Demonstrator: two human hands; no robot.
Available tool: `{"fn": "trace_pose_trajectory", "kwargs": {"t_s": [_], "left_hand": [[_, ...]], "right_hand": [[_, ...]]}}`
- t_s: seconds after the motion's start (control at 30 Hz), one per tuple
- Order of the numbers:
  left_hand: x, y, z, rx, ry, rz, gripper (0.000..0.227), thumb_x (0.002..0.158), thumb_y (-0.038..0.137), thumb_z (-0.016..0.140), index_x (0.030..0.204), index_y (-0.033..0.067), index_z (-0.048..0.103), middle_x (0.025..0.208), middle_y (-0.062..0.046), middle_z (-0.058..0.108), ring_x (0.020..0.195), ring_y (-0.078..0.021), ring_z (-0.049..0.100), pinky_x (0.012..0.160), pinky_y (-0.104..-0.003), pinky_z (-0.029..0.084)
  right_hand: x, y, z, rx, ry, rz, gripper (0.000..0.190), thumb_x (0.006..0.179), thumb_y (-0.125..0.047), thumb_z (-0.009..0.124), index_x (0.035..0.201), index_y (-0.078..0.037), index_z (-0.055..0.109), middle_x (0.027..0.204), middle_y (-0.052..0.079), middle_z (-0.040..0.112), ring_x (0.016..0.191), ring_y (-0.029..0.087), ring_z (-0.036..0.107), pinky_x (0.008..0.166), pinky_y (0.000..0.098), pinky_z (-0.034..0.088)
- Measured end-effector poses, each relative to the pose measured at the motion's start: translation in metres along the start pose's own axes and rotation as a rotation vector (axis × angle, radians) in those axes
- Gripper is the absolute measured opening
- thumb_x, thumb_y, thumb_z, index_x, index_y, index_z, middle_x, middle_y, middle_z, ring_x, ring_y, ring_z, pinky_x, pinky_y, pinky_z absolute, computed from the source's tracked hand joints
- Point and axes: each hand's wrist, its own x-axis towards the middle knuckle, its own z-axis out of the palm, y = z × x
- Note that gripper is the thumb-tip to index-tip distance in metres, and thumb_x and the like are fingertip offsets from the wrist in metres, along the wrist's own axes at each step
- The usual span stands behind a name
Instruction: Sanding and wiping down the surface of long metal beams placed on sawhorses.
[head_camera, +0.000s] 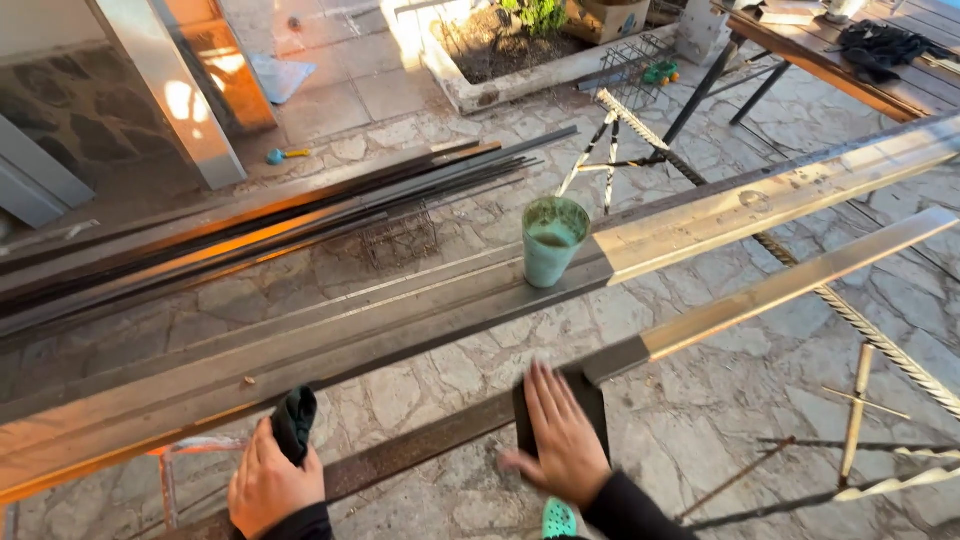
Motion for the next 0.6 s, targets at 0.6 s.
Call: {"fn": "trace_pose_trajectory", "kwargs": {"t_s": [0.6], "left_hand": [[0.008,0.000,0.061,-0.573,-0.327,-0.298,0.028,0.080,0.000,0.081,0.104,-0.0012,0.066,0.074,-0.011,0.076,0.086,-0.0294,0.073,0.095,-0.035,0.047]], "right_hand": [[0.021,0.086,0.012,-0.077,-0.039,0.416,0.092,0.096,-0.079,0.039,0.164,-0.017,0.028,0.170,0.026,0.004,0.158,0.037,0.007,0.125,0.0462,0.005]]}}
